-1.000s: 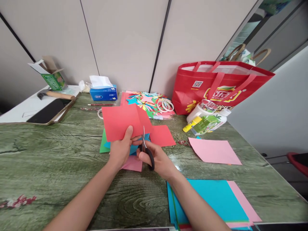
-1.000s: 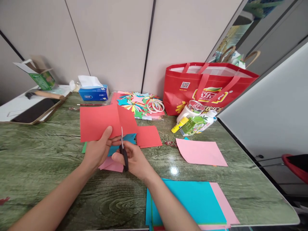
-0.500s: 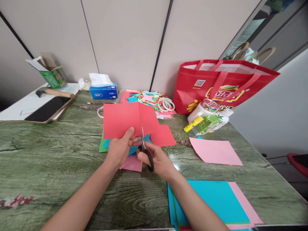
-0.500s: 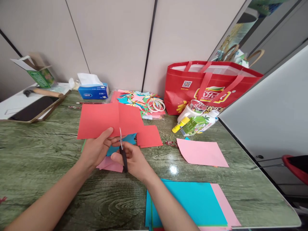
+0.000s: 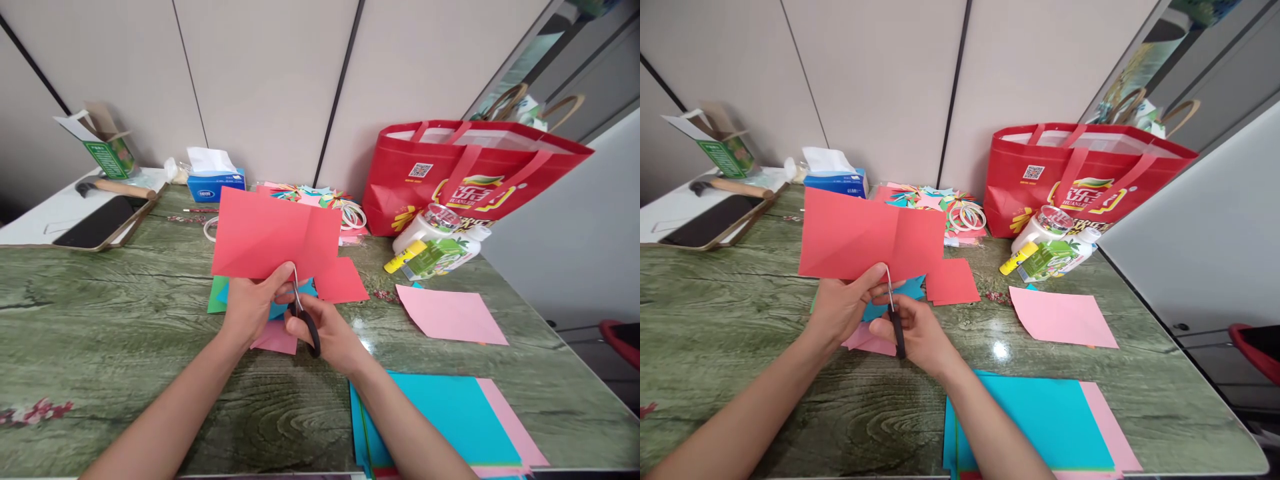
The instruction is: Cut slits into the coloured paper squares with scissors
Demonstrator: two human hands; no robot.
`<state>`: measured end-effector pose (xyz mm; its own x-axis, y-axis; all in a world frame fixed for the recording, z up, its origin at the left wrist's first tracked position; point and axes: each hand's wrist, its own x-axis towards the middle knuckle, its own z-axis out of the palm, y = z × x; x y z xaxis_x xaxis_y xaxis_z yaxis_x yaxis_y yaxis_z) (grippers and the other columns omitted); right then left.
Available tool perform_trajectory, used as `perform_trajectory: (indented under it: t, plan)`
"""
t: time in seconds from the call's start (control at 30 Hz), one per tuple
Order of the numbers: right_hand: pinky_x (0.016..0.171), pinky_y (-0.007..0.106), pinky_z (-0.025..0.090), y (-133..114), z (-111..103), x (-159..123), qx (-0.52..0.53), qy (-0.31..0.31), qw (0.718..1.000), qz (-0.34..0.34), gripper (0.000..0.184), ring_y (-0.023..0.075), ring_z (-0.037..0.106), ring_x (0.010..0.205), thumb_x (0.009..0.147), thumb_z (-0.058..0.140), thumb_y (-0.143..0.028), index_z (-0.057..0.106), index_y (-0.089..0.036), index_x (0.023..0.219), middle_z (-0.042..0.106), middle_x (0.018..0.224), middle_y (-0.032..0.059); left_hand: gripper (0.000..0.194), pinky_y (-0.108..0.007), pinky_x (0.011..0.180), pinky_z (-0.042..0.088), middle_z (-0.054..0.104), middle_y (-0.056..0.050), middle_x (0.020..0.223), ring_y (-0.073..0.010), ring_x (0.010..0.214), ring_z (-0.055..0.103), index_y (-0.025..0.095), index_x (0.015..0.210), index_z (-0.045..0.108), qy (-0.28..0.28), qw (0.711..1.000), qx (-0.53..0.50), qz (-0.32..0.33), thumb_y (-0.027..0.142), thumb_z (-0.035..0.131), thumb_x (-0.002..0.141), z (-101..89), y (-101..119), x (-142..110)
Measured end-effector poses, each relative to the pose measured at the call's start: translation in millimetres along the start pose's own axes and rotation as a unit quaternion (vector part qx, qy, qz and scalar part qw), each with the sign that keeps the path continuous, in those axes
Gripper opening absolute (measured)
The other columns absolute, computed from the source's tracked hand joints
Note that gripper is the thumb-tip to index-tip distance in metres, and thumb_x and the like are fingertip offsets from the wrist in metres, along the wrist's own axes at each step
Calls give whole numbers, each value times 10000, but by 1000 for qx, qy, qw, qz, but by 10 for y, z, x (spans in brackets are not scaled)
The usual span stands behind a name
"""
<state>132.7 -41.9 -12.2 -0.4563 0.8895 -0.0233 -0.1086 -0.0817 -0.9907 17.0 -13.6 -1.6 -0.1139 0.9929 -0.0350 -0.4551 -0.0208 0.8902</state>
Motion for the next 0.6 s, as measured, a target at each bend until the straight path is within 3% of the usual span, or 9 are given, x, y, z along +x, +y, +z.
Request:
perform_trajectory:
  t: [0.17,0.37,0.6]
  plan:
    - [565,224,334,16,5,-7,-16,1,1000,-7,329,108,389,611,704,603,-395,568,-179,949,448,685,-22,293,-374,607,546,671,-70,847,-251,727,646,152,866,586,53,998,6,-20,302,655,624,3,-57,-7]
    - [535,222,320,-12,30,0,-13,3,1000,-9,320,102,378,581,685,614,-412,579,-170,892,433,658,-27,283,-366,626,537,673,-62,827,-256,772,641,174,880,580,48,999,-3,-12,324,634,646,2,-105,-8]
    - [497,214,304,-14,62,17,-14,21,1000,-16,351,99,357,563,643,650,-415,575,-165,879,421,636,-35,237,-309,564,523,633,-22,683,-201,649,625,169,738,601,93,990,107,18,389,610,648,-12,-128,-37]
